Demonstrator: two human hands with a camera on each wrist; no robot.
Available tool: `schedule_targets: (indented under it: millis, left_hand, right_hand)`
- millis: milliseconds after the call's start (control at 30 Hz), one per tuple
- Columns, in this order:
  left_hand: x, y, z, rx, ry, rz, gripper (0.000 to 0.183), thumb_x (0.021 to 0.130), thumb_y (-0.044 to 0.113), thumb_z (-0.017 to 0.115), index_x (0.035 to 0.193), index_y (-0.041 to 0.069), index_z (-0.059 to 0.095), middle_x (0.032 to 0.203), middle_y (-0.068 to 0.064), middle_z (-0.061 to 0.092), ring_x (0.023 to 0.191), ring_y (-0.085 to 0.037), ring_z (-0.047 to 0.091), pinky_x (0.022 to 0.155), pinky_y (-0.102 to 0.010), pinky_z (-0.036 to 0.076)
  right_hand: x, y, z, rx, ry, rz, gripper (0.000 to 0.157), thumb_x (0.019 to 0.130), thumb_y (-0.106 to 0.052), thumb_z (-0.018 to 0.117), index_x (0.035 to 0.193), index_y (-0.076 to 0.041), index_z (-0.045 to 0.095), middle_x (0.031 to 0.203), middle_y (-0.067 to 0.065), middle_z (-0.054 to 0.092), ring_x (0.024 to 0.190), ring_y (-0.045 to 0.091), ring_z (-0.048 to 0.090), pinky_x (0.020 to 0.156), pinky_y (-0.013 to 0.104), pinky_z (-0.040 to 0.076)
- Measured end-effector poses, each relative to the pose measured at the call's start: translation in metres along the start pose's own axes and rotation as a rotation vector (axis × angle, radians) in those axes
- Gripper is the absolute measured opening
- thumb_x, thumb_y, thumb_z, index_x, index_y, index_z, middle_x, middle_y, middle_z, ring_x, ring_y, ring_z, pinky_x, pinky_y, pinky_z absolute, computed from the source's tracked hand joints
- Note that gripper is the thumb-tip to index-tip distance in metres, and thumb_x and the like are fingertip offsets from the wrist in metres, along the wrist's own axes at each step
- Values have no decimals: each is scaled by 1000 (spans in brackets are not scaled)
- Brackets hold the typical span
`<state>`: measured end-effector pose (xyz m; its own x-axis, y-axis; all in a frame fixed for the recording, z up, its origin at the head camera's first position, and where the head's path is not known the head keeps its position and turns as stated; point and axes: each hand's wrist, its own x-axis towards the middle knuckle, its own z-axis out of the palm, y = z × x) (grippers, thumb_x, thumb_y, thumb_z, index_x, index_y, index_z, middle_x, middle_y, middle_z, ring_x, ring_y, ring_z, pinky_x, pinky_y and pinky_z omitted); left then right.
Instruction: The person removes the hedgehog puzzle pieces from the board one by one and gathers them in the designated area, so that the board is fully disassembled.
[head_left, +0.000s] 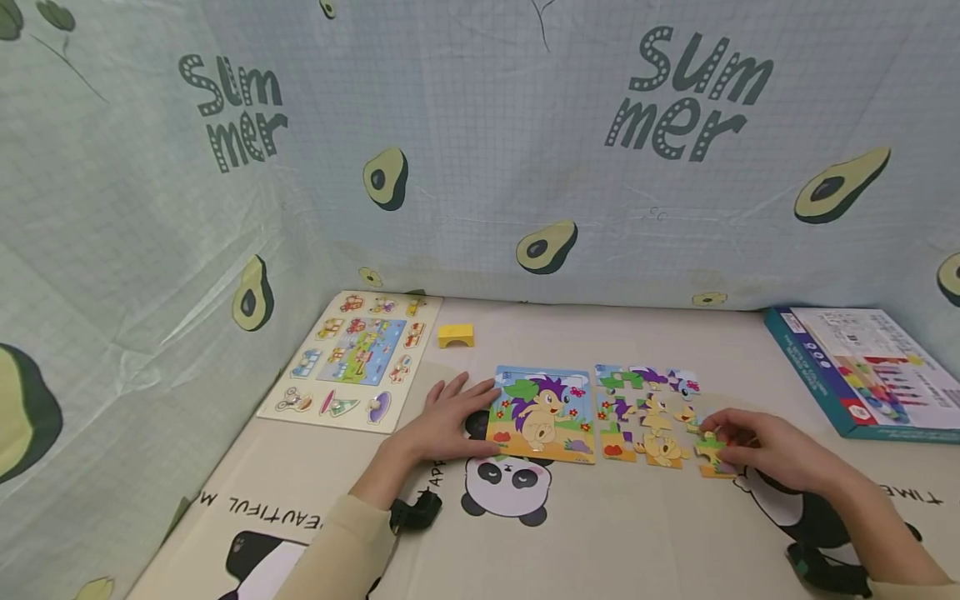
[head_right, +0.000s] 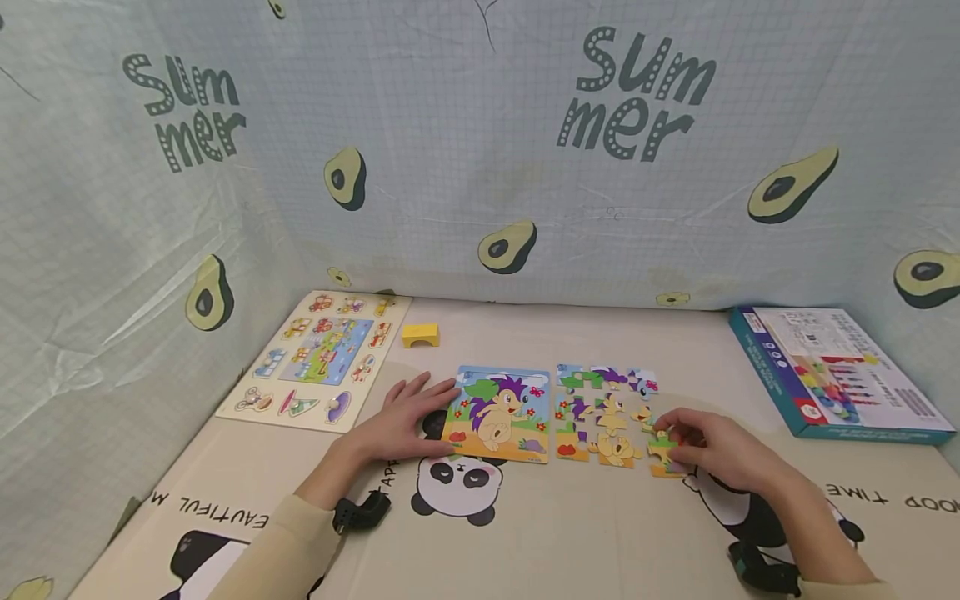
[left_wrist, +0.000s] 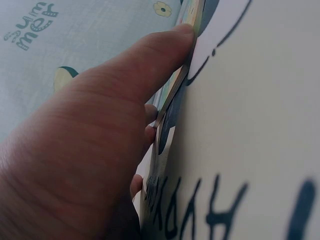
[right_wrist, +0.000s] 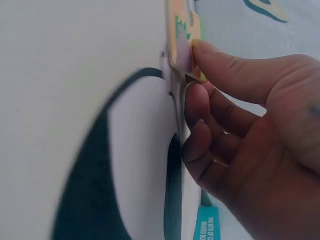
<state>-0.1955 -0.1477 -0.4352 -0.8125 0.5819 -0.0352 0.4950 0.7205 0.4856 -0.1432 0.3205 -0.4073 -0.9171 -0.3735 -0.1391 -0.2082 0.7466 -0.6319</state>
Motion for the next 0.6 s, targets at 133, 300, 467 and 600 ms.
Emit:
schedule_targets:
  millis: [133,300,467,600]
  left_hand:
    - [-1,1,-1,-2,2,-2,88,85,57,73,157,20,40,164,2,28,153,-34,4,118,-59,-3]
    - [-1,1,-1,-3,-1,-5,88,85,57,73,157,21,39,165,2,28,153,-33,4,118,-58,-3]
    - [-1,1,-1,-3,4,10,87,85,56,73,157,19,41,164,1,29,153,-36,5,118,-60,-2]
    - [-1,2,-2,-6,3,11,87,85,56,73,157,19,41,164,0,30,153,-36,4,117,-61,-3]
  right_hand:
    - [0,0,2,-2,12,-4,31,92,-7,73,121,0,65,93,2,55,80,13,50,68,24,47]
    - [0,0,3,-17,25,4,33,91,-10,74,122,-1,65,96,2,55,82,13,51,69,24,47]
    - [-1,1,5,-13,37,15,40,90,-16,78,123,0,63,97,3,55,83,15,52,70,24,48]
    - [-1,1,6,-2,50,26,45,88,-19,80,124,0,62,97,3,55,83,15,52,71,23,49]
